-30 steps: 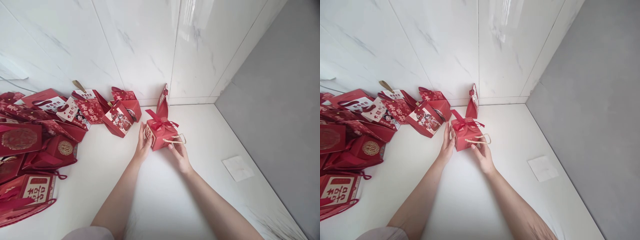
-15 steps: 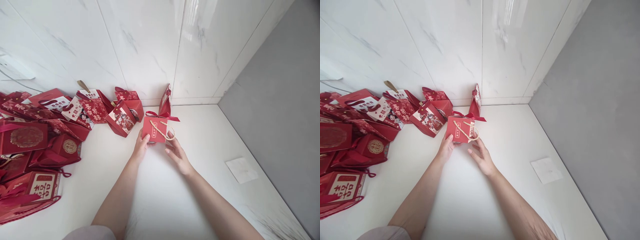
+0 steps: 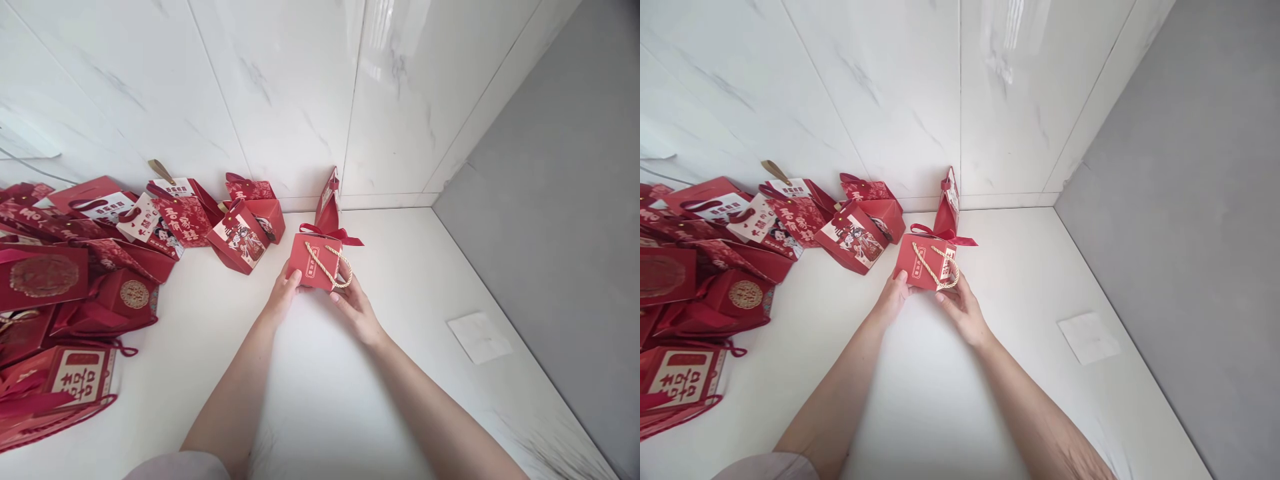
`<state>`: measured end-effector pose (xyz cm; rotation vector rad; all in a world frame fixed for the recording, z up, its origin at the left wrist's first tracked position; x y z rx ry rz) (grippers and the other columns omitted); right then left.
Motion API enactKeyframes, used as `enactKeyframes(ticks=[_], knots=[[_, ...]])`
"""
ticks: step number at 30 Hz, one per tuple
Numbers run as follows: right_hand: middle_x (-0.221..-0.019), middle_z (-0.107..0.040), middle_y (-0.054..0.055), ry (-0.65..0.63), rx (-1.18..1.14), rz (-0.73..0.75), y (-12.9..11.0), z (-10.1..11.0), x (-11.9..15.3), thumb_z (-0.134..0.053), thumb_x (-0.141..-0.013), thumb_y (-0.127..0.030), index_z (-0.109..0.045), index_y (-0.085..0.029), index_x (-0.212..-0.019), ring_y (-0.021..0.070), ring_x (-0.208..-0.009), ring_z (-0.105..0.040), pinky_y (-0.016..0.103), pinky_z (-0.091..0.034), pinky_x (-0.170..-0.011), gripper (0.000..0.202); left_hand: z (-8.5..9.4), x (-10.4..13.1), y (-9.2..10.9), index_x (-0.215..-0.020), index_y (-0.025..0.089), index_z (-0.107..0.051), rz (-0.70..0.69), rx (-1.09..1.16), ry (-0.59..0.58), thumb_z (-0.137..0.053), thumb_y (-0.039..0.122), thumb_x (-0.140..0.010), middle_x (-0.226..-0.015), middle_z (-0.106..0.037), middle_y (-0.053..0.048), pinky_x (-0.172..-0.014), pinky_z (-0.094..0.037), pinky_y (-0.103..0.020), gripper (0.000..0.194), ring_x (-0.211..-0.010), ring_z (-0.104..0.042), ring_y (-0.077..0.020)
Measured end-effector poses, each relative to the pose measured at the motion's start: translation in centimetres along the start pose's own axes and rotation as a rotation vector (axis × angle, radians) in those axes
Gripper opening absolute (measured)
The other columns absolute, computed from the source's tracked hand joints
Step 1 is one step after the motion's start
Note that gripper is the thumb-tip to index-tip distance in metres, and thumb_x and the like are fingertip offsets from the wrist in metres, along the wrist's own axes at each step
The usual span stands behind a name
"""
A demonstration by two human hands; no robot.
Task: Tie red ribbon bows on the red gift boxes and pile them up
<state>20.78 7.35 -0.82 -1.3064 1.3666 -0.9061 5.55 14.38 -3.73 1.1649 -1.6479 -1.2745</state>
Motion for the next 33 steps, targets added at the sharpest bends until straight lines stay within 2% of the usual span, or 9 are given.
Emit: enactKeyframes(ticks=[4, 8, 10, 13, 18, 24, 33], knots=[[-0.158, -0.031, 0.003, -0.019, 0.023, 0.013, -0.2, -0.2, 0.1, -0.059, -0.092, -0.042, -0.027, -0.036, -0.152, 0.0257, -0.136, -0.044, 0.044, -0.041, -0.11, 0.068, -0.3, 0.2, 0.6, -0.134, 0.023, -0.049, 0.058, 0.097, 0.005, -0.056, 0.06, -0.084, -0.127, -0.063, -0.014, -0.081, -0.055, -0.044, 0.063, -0.104, -0.065, -0.0307], [-0.158, -0.03, 0.004, -0.072, 0.105, 0.019, -0.2, -0.6, 0.6, -0.058, -0.092, -0.042, -0.025, -0.04, -0.151, 0.0247, -0.124, -0.054, 0.047, -0.043, -0.106, 0.068, -0.3, 0.5, 0.6, -0.129, 0.016, -0.056, 0.277, 0.431, 0.01, -0.039, 0.068, -0.087, -0.109, -0.071, -0.015, -0.076, -0.056, -0.038, 0.069, -0.084, -0.069, -0.0252], [-0.156, -0.033, 0.007, -0.091, 0.145, 0.005, 0.1, -0.7, 0.7, -0.06, -0.091, -0.042, -0.022, -0.039, -0.152, 0.0237, -0.117, -0.058, 0.047, -0.045, -0.103, 0.071, 0.1, 0.7, 0.5, -0.122, 0.011, -0.059, 0.34, 0.582, 0.041, -0.031, 0.071, -0.086, -0.101, -0.072, -0.017, -0.07, -0.056, -0.035, 0.076, -0.074, -0.068, -0.0227], [-0.147, -0.043, 0.01, -0.085, 0.145, -0.038, 0.6, -0.6, 0.8, -0.06, -0.091, -0.042, -0.023, -0.037, -0.151, 0.0224, -0.112, -0.06, 0.047, -0.046, -0.1, 0.07, 0.7, 0.7, 0.6, -0.118, 0.009, -0.061, 0.344, 0.689, 0.076, -0.025, 0.073, -0.085, -0.102, -0.071, -0.019, -0.065, -0.055, -0.031, 0.08, -0.07, -0.066, -0.0203], [-0.138, -0.05, 0.01, -0.076, 0.12, -0.051, 0.8, -0.5, 0.6, -0.059, -0.092, -0.042, -0.025, -0.035, -0.149, 0.0211, -0.107, -0.061, 0.046, -0.046, -0.099, 0.067, 0.1, 0.9, 0.7, -0.111, 0.009, -0.063, 0.324, 0.694, 0.038, -0.025, 0.07, -0.084, -0.101, -0.069, -0.019, -0.066, -0.053, -0.034, 0.077, -0.064, -0.058, -0.0187], [-0.133, -0.053, 0.011, -0.093, 0.133, -0.014, 0.5, -0.7, 0.6, -0.058, -0.092, -0.042, -0.027, -0.032, -0.148, 0.0206, -0.105, -0.062, 0.045, -0.046, -0.099, 0.065, -2.1, 1.7, 1.8, -0.114, 0.012, -0.063, 0.36, 0.693, -0.129, -0.033, 0.072, -0.081, -0.096, -0.066, -0.013, -0.071, -0.05, -0.036, 0.074, -0.06, -0.05, -0.016], [-0.128, -0.055, 0.01, -0.099, 0.13, -0.017, 0.6, -0.7, 0.5, -0.059, -0.092, -0.041, -0.029, -0.032, -0.146, 0.021, -0.106, -0.062, 0.045, -0.046, -0.099, 0.062, -2.3, 1.8, 1.9, -0.12, 0.01, -0.06, 0.402, 0.696, -0.157, -0.033, 0.073, -0.082, -0.103, -0.065, -0.015, -0.076, -0.049, -0.036, 0.078, -0.063, -0.052, -0.0163]])
Point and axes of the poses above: each hand's wrist, its own x-axis away from the middle knuckle, its own z-axis out of the back of the hand, y = z × x, the point moved 7 cm from there along -x, towards the middle knuckle
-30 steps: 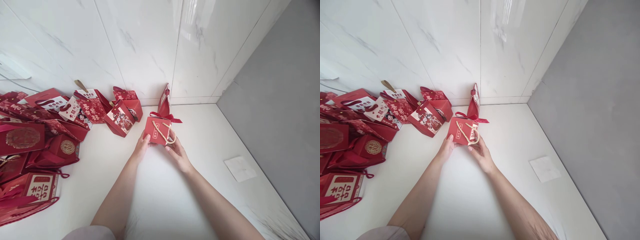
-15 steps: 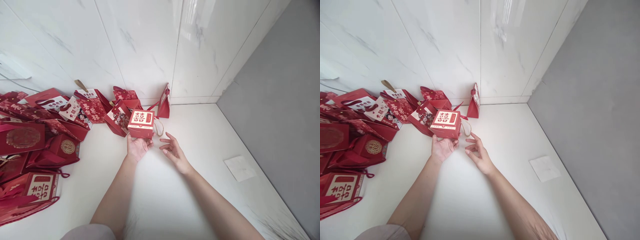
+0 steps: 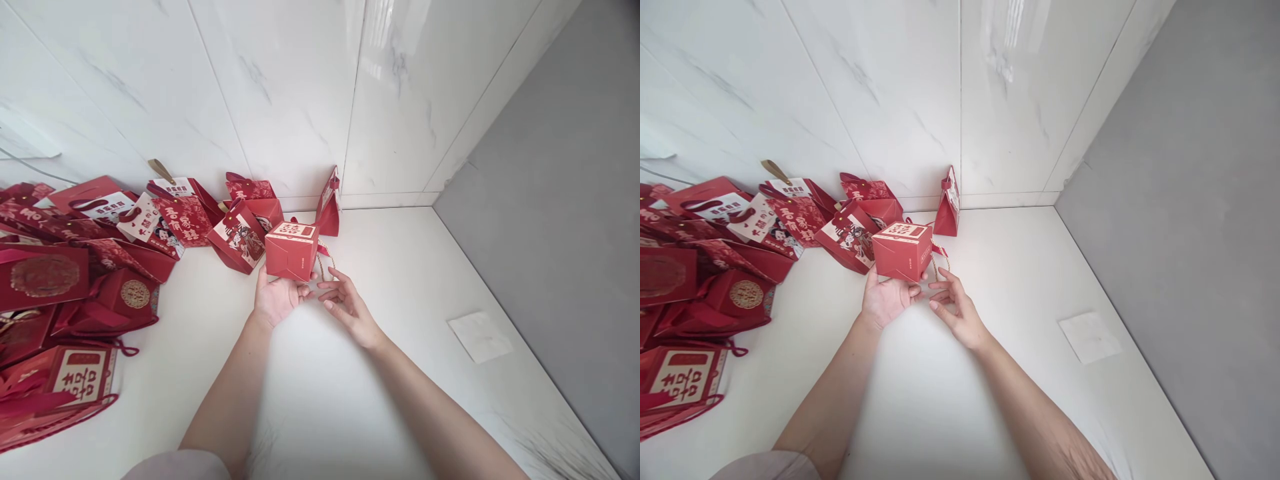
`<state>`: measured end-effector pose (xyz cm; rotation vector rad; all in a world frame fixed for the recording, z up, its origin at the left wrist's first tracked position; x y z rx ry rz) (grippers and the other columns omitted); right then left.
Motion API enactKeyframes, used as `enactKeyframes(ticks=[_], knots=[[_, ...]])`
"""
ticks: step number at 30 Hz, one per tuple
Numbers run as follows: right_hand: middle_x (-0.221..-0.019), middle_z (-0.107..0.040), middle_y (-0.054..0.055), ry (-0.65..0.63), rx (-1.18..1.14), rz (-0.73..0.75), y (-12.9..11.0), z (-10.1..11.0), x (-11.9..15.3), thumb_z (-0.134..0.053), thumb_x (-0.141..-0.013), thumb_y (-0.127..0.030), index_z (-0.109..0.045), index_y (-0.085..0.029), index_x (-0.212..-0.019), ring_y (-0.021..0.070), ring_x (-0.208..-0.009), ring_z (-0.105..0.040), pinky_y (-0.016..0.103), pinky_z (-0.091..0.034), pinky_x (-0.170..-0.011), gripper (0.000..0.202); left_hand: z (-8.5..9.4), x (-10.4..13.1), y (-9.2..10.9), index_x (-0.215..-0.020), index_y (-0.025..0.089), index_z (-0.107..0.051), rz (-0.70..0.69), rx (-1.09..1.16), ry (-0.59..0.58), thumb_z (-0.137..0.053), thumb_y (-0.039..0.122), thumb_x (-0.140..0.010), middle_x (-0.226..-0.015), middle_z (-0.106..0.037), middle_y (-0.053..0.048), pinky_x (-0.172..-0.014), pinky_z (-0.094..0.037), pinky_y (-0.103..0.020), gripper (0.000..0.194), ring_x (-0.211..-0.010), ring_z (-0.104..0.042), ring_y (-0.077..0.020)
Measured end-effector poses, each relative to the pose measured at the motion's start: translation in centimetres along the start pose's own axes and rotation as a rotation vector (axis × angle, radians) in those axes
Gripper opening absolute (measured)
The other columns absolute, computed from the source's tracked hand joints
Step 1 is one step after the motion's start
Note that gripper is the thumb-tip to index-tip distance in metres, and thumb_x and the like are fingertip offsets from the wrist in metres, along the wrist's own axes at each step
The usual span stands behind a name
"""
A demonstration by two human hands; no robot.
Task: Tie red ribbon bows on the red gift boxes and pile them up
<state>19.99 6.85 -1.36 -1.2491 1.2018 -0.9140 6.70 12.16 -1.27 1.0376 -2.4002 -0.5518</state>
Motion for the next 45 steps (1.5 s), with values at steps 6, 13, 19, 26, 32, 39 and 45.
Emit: enactKeyframes(ticks=[6, 13, 19, 26, 32, 39, 45], knots=[[-0.126, -0.057, 0.01, -0.005, 0.002, 0.006, -0.2, -0.1, 0.0, -0.058, -0.092, -0.041, -0.031, -0.032, -0.145, 0.0215, -0.106, -0.061, 0.045, -0.046, -0.099, 0.06, 0.2, 0.0, 0.0, -0.119, 0.009, -0.06, 0.007, 0.015, 0.008, -0.034, 0.072, -0.082, -0.1, -0.065, -0.015, -0.076, -0.049, -0.036, 0.078, -0.064, -0.053, -0.0173], [-0.125, -0.059, 0.009, -0.016, 0.02, 0.011, -0.4, -0.2, 0.1, -0.058, -0.093, -0.041, -0.032, -0.031, -0.145, 0.0212, -0.108, -0.06, 0.044, -0.045, -0.1, 0.059, 0.1, 0.0, 0.1, -0.118, 0.011, -0.061, -0.022, -0.013, 0.015, -0.03, 0.072, -0.083, -0.1, -0.064, -0.015, -0.079, -0.049, -0.039, 0.077, -0.064, -0.051, -0.018], [-0.123, -0.061, 0.009, -0.029, 0.04, -0.005, -0.3, -0.3, 0.2, -0.058, -0.093, -0.042, -0.034, -0.031, -0.143, 0.0214, -0.108, -0.06, 0.046, -0.045, -0.1, 0.057, 0.3, 0.1, 0.3, -0.11, 0.013, -0.063, -0.04, 0.002, 0.015, -0.029, 0.067, -0.085, -0.095, -0.062, -0.014, -0.077, -0.047, -0.041, 0.068, -0.06, -0.047, -0.0161], [-0.12, -0.061, 0.008, -0.031, 0.048, -0.006, 0.0, -0.4, 0.2, -0.058, -0.093, -0.04, -0.036, -0.031, -0.142, 0.021, -0.106, -0.061, 0.045, -0.045, -0.1, 0.055, 0.2, 0.4, 0.7, -0.101, 0.017, -0.063, -0.073, -0.01, -0.047, -0.028, 0.067, -0.086, -0.077, -0.056, -0.007, -0.076, -0.047, -0.039, 0.063, -0.054, -0.042, -0.0133], [-0.119, -0.062, 0.008, -0.03, 0.059, -0.009, 0.0, -0.3, 0.2, -0.058, -0.093, -0.04, -0.037, -0.031, -0.142, 0.0211, -0.107, -0.06, 0.045, -0.045, -0.1, 0.054, 0.1, 0.4, 0.7, -0.091, 0.017, -0.064, -0.074, -0.018, -0.092, -0.031, 0.063, -0.087, -0.062, -0.047, -0.003, -0.071, -0.047, -0.038, 0.057, -0.054, -0.042, -0.0153], [-0.119, -0.063, 0.008, -0.041, 0.047, 0.006, -0.1, -0.4, 0.2, -0.059, -0.093, -0.038, -0.038, -0.031, -0.141, 0.021, -0.109, -0.06, 0.045, -0.044, -0.1, 0.053, -0.1, 0.4, 1.0, -0.087, 0.018, -0.062, -0.104, -0.012, -0.093, -0.037, 0.056, -0.087, -0.06, -0.048, -0.003, -0.069, -0.047, -0.039, 0.046, -0.052, -0.044, -0.0148], [-0.116, -0.063, 0.008, -0.043, 0.043, -0.013, -0.1, -0.5, 0.2, -0.059, -0.092, -0.037, -0.041, -0.029, -0.139, 0.0214, -0.11, -0.06, 0.045, -0.044, -0.101, 0.051, 0.0, 0.4, 0.8, -0.089, 0.017, -0.062, -0.082, -0.008, -0.097, -0.04, 0.056, -0.085, -0.062, -0.053, -0.004, -0.068, -0.048, -0.039, 0.045, -0.051, -0.044, -0.0143]])
Point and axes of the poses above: each hand's wrist, its own x-axis away from the middle knuckle, its own z-axis out of the back of the hand, y = z × x, the point moved 7 cm from there along -x, towards the middle knuckle
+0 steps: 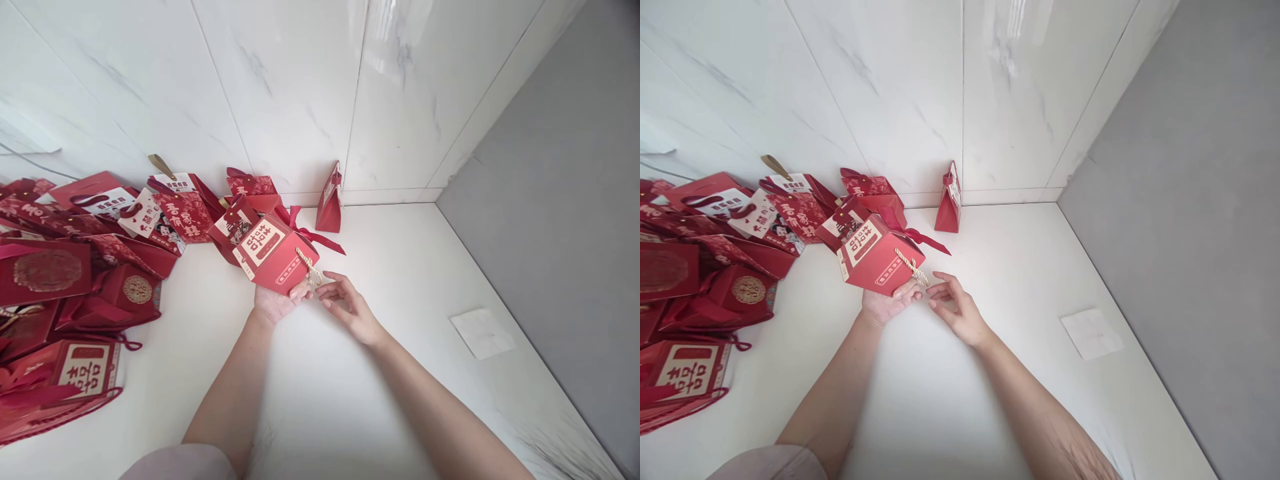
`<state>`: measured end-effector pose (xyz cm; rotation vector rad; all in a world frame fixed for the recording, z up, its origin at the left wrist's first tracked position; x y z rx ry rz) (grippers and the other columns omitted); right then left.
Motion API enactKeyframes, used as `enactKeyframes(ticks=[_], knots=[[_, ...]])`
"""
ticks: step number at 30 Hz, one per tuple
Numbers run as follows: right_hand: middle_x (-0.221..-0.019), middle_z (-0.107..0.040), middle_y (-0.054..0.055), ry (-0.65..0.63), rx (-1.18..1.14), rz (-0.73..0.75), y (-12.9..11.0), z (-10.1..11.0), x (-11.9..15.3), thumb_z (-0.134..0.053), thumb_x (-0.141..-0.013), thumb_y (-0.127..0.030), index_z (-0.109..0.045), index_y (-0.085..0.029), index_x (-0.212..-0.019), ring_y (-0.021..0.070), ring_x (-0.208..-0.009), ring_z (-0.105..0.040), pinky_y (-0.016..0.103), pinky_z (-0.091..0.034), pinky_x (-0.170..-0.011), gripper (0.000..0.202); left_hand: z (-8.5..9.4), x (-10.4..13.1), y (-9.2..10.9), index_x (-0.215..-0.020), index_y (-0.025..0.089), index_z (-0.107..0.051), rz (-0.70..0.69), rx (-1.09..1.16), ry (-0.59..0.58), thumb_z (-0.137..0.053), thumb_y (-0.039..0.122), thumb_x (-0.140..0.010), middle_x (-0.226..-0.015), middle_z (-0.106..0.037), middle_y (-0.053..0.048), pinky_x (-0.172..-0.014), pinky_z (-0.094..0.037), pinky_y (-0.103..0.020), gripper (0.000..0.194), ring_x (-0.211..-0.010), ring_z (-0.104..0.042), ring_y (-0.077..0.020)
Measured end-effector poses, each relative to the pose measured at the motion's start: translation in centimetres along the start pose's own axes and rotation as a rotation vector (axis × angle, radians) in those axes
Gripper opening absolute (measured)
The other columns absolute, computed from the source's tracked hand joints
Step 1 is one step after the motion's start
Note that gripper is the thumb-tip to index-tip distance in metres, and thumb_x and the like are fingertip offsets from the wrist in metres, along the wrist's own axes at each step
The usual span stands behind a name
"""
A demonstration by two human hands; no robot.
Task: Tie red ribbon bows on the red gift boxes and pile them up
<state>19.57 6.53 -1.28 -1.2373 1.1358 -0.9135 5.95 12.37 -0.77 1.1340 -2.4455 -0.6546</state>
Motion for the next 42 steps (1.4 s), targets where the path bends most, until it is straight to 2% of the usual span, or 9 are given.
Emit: enactKeyframes(ticks=[10, 14, 19, 23, 28, 33, 36, 39, 42], knots=[[-0.128, -0.058, 0.009, 0.079, 0.008, -0.01, 0.6, 0.4, -0.1, -0.06, -0.091, -0.037, -0.038, -0.032, -0.14, 0.0209, -0.104, -0.062, 0.044, -0.048, -0.096, 0.054, 0.5, -0.5, 0.2, -0.116, 0.018, -0.062, -0.181, -0.115, 0.106, -0.057, 0.063, -0.075, -0.105, -0.066, -0.01, -0.075, -0.052, -0.037, 0.06, -0.083, -0.06, -0.022], [-0.144, -0.044, 0.01, 0.205, -0.059, -0.041, 1.1, 1.3, -0.1, -0.061, -0.091, -0.038, -0.03, -0.036, -0.146, 0.0194, -0.101, -0.063, 0.043, -0.049, -0.094, 0.063, 1.9, -0.8, 0.1, -0.117, 0.019, -0.061, -0.277, -0.372, 0.178, -0.067, 0.046, -0.075, -0.111, -0.065, -0.01, -0.086, -0.053, -0.04, 0.05, -0.096, -0.063, -0.0235], [-0.152, -0.036, 0.009, 0.219, -0.146, -0.034, 1.2, 1.6, -0.3, -0.063, -0.089, -0.038, -0.027, -0.037, -0.148, 0.0209, -0.105, -0.063, 0.045, -0.05, -0.095, 0.069, 1.6, -0.4, 1.5, -0.14, 0.033, -0.039, -0.616, -0.958, 0.378, -0.083, 0.027, -0.06, -0.141, -0.047, -0.01, -0.082, -0.056, -0.037, 0.091, -0.105, -0.061, -0.024], [-0.156, -0.032, 0.008, 0.21, -0.183, -0.025, 1.3, 1.5, -0.4, -0.064, -0.088, -0.037, -0.025, -0.04, -0.149, 0.0216, -0.105, -0.061, 0.044, -0.053, -0.088, 0.072, 0.0, 0.6, 2.1, -0.144, 0.028, -0.034, -0.828, -1.263, 0.538, -0.087, 0.027, -0.055, -0.145, -0.04, -0.015, -0.076, -0.058, -0.035, 0.103, -0.099, -0.062, -0.0229], [-0.15, -0.039, 0.009, 0.164, -0.196, -0.003, 0.9, 1.0, -0.3, -0.063, -0.089, -0.038, -0.027, -0.04, -0.149, 0.0212, -0.1, -0.06, 0.042, -0.053, -0.081, 0.07, -0.8, 0.7, 1.8, -0.142, 0.03, -0.032, -0.876, -1.238, 0.451, -0.084, 0.024, -0.06, -0.15, -0.033, -0.015, -0.082, -0.06, -0.04, 0.097, -0.104, -0.064, -0.0243], [-0.155, -0.031, 0.007, 0.244, -0.222, -0.027, 0.7, 1.6, -0.2, -0.064, -0.088, -0.041, -0.03, -0.038, -0.148, 0.0254, -0.119, -0.053, 0.042, -0.055, -0.084, 0.069, 0.0, -0.2, 1.1, -0.145, 0.035, -0.023, -0.742, -1.163, 0.313, -0.081, 0.025, -0.066, -0.156, -0.023, -0.015, -0.086, -0.059, -0.042, 0.099, -0.114, -0.061, -0.0271], [-0.154, -0.036, 0.007, 0.311, -0.237, -0.018, 0.7, 2.1, -0.3, -0.065, -0.086, -0.043, -0.033, -0.035, -0.147, 0.0272, -0.126, -0.05, 0.045, -0.053, -0.092, 0.07, 0.2, -0.4, 1.0, -0.14, 0.028, -0.037, -0.639, -1.22, 0.227, -0.081, 0.033, -0.068, -0.147, -0.041, -0.014, -0.097, -0.052, -0.046, 0.085, -0.122, -0.056, -0.0289], [-0.152, -0.039, 0.006, 0.426, -0.31, -0.005, 1.0, 3.1, -0.2, -0.061, -0.088, -0.046, -0.039, -0.032, -0.143, 0.0257, -0.133, -0.046, 0.045, -0.047, -0.103, 0.061, 0.4, 0.1, 1.8, -0.09, 0.018, -0.069, -0.646, -1.213, 0.264, -0.056, 0.049, -0.088, -0.1, -0.069, -0.01, -0.097, -0.048, -0.043, 0.034, -0.105, -0.064, -0.0255], [-0.153, -0.036, 0.004, 0.55, -0.387, -0.06, 2.0, 3.9, 0.2, -0.053, -0.091, -0.05, -0.044, -0.033, -0.135, 0.0248, -0.132, -0.048, 0.045, -0.047, -0.102, 0.048, 1.5, 0.7, 3.0, -0.056, 0.017, -0.061, -0.674, -1.088, 0.455, -0.034, 0.052, -0.096, -0.058, -0.06, -0.005, -0.073, -0.049, -0.035, 0.06, -0.063, -0.06, -0.0177]])
Point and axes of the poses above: each hand's wrist, its own x-axis away from the middle knuckle, its own z-axis out of the back of the hand, y = z × x, the point moved 7 cm from there along -x, towards the middle knuckle
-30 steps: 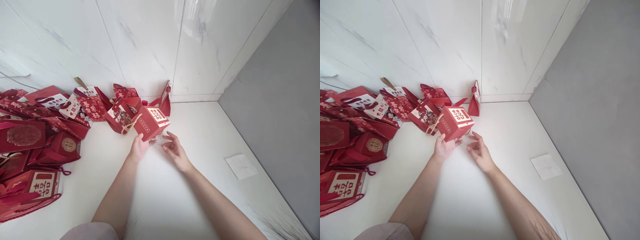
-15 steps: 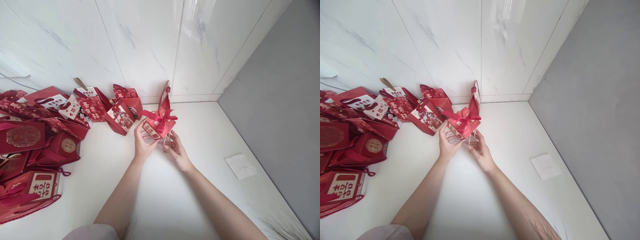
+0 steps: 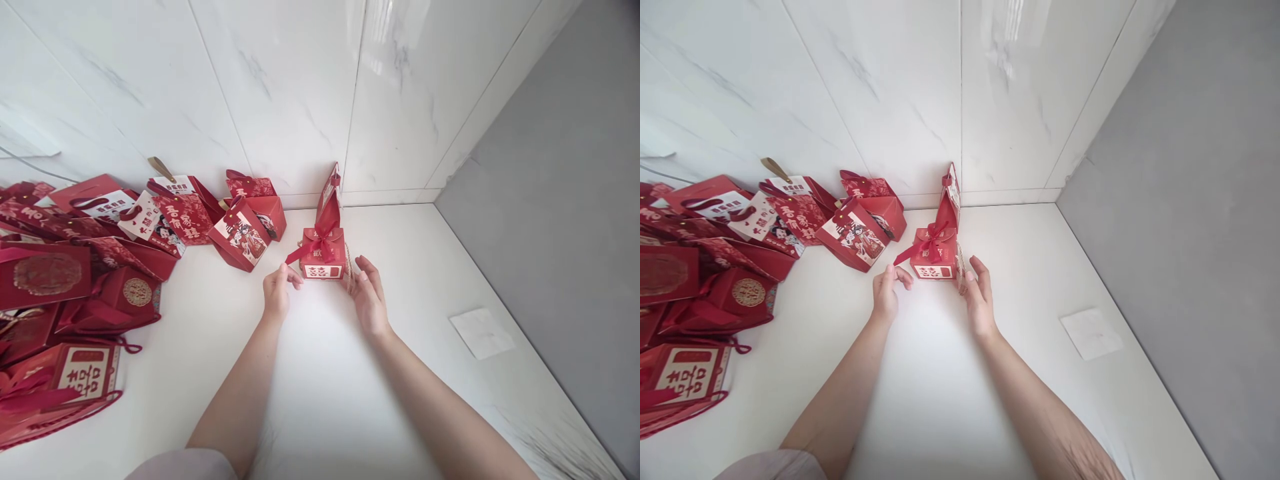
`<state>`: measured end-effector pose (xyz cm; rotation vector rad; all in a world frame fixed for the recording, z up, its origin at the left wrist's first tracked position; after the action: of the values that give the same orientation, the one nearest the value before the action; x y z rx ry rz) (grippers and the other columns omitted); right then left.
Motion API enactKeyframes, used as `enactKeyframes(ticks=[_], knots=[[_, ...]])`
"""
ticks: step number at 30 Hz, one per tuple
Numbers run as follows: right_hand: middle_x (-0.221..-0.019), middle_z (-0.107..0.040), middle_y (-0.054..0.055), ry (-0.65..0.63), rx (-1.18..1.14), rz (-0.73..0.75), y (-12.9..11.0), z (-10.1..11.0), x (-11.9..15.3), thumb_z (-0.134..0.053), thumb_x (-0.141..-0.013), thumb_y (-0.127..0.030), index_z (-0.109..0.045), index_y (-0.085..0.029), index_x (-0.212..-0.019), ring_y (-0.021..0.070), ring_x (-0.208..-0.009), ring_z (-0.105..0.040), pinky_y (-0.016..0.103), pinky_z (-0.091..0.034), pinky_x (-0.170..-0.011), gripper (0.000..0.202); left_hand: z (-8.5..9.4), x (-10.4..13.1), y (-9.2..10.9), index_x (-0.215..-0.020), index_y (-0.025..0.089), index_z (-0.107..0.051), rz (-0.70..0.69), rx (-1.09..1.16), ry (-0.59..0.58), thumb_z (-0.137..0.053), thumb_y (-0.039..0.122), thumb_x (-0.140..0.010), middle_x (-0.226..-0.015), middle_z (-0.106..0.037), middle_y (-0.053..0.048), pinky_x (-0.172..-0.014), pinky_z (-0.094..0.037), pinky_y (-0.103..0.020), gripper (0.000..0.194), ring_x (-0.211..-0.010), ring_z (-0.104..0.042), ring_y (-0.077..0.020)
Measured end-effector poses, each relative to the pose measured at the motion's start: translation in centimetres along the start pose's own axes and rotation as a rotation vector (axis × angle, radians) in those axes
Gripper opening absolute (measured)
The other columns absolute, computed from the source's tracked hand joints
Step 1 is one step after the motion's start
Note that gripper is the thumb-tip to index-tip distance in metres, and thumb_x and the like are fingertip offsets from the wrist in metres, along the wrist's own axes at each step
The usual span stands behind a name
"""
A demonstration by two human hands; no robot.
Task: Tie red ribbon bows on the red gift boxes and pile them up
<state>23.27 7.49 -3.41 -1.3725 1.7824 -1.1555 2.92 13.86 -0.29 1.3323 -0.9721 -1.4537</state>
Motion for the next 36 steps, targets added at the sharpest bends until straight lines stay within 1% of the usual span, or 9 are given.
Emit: enactKeyframes(ticks=[2, 5, 9, 14, 18, 21, 27, 31, 36], knots=[[-0.152, -0.036, 0.004, 0.08, 0.048, -0.004, 0.1, 0.7, 0.1, -0.054, -0.091, -0.051, -0.046, -0.033, -0.132, 0.025, -0.133, -0.047, 0.045, -0.045, -0.103, 0.045, 0.9, -0.1, -0.7, -0.062, 0.018, -0.061, 0.076, 0.041, 0.13, -0.043, 0.05, -0.094, -0.06, -0.059, -0.003, -0.064, -0.046, -0.03, 0.049, -0.059, -0.056, -0.0148], [-0.149, -0.038, 0.006, 0.145, 0.186, 0.054, -0.6, 1.1, 0.4, -0.057, -0.09, -0.049, -0.047, -0.032, -0.131, 0.0246, -0.137, -0.039, 0.044, -0.041, -0.106, 0.045, 1.6, -0.3, -1.4, -0.087, 0.021, -0.061, 0.11, 0.151, 0.241, -0.053, 0.044, -0.089, -0.093, -0.065, -0.004, -0.071, -0.048, -0.027, 0.024, -0.09, -0.063, -0.0175], [-0.137, -0.049, 0.009, 0.157, 0.269, 0.149, -1.9, 0.8, 0.8, -0.056, -0.09, -0.046, -0.052, -0.027, -0.121, 0.0245, -0.124, -0.049, 0.042, -0.044, -0.098, 0.037, 0.2, -0.7, -2.1, -0.111, 0.024, -0.058, 0.157, 0.311, 0.058, -0.052, 0.041, -0.086, -0.131, -0.058, -0.006, -0.097, -0.046, -0.036, 0.031, -0.127, -0.051, -0.0229], [-0.076, -0.057, 0.001, 0.056, 0.304, 0.185, -2.4, 0.1, 1.0, -0.052, -0.094, -0.044, -0.059, -0.022, -0.088, 0.0185, -0.076, -0.055, 0.035, -0.045, -0.079, 0.024, -0.5, -0.8, -2.0, -0.081, 0.019, -0.06, 0.177, 0.332, -0.056, -0.053, 0.03, -0.074, -0.101, -0.066, -0.007, -0.104, -0.04, -0.041, 0.015, -0.115, -0.056, -0.027], [-0.08, -0.058, 0.002, -0.075, 0.336, 0.119, -1.6, -0.8, 0.9, -0.054, -0.093, -0.044, -0.059, -0.021, -0.085, 0.0176, -0.074, -0.053, 0.033, -0.044, -0.074, 0.025, -0.7, -0.6, -1.6, -0.071, 0.02, -0.054, 0.191, 0.357, -0.086, -0.051, 0.028, -0.071, -0.085, -0.06, -0.005, -0.098, -0.044, -0.041, 0.008, -0.103, -0.057, -0.0259], [-0.091, -0.056, 0.002, -0.02, 0.316, 0.094, -1.2, -0.4, 0.5, -0.058, -0.091, -0.043, -0.057, -0.023, -0.1, 0.0155, -0.073, -0.053, 0.033, -0.045, -0.075, 0.022, -1.1, -0.4, -1.2, -0.072, 0.02, -0.052, 0.213, 0.38, -0.132, -0.051, 0.03, -0.071, -0.086, -0.061, -0.005, -0.091, -0.048, -0.041, 0.01, -0.098, -0.06, -0.0251], [-0.098, -0.053, 0.002, 0.028, 0.258, 0.08, -0.9, 0.1, 0.0, -0.059, -0.089, -0.042, -0.043, -0.026, -0.133, 0.0157, -0.078, -0.053, 0.031, -0.049, -0.072, 0.049, -1.6, 0.1, -1.8, -0.112, 0.026, -0.049, 0.419, 0.418, -0.183, -0.057, 0.03, -0.07, -0.128, -0.061, -0.005, -0.063, -0.055, -0.032, 0.043, -0.076, -0.07, -0.0183], [-0.099, -0.053, 0.004, 0.018, 0.253, 0.093, -0.6, 0.1, 0.0, -0.058, -0.089, -0.042, -0.04, -0.027, -0.138, 0.0184, -0.088, -0.054, 0.031, -0.05, -0.073, 0.054, -2.0, 0.5, -1.9, -0.151, 0.032, -0.018, 0.503, 0.28, -0.265, -0.055, 0.027, -0.077, -0.081, -0.074, -0.002, -0.049, -0.05, -0.025, 0.083, -0.057, -0.071, -0.02], [-0.101, -0.055, 0.005, 0.036, 0.267, 0.106, -0.8, 0.1, 0.1, -0.057, -0.089, -0.043, -0.04, -0.027, -0.138, 0.0196, -0.086, -0.056, 0.035, -0.051, -0.077, 0.054, -2.5, 0.9, -1.8, -0.155, 0.029, -0.002, 0.568, 0.197, -0.354, -0.052, 0.038, -0.088, -0.06, -0.07, 0.0, -0.044, -0.049, -0.023, 0.085, -0.054, -0.071, -0.0219]])
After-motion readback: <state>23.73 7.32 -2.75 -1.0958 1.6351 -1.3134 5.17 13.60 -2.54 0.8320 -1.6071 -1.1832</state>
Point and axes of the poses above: each hand's wrist, its own x-axis away from the middle knuckle, its own z-axis out of the back of the hand, y = z × x, the point moved 7 cm from there along -x, towards the middle knuckle
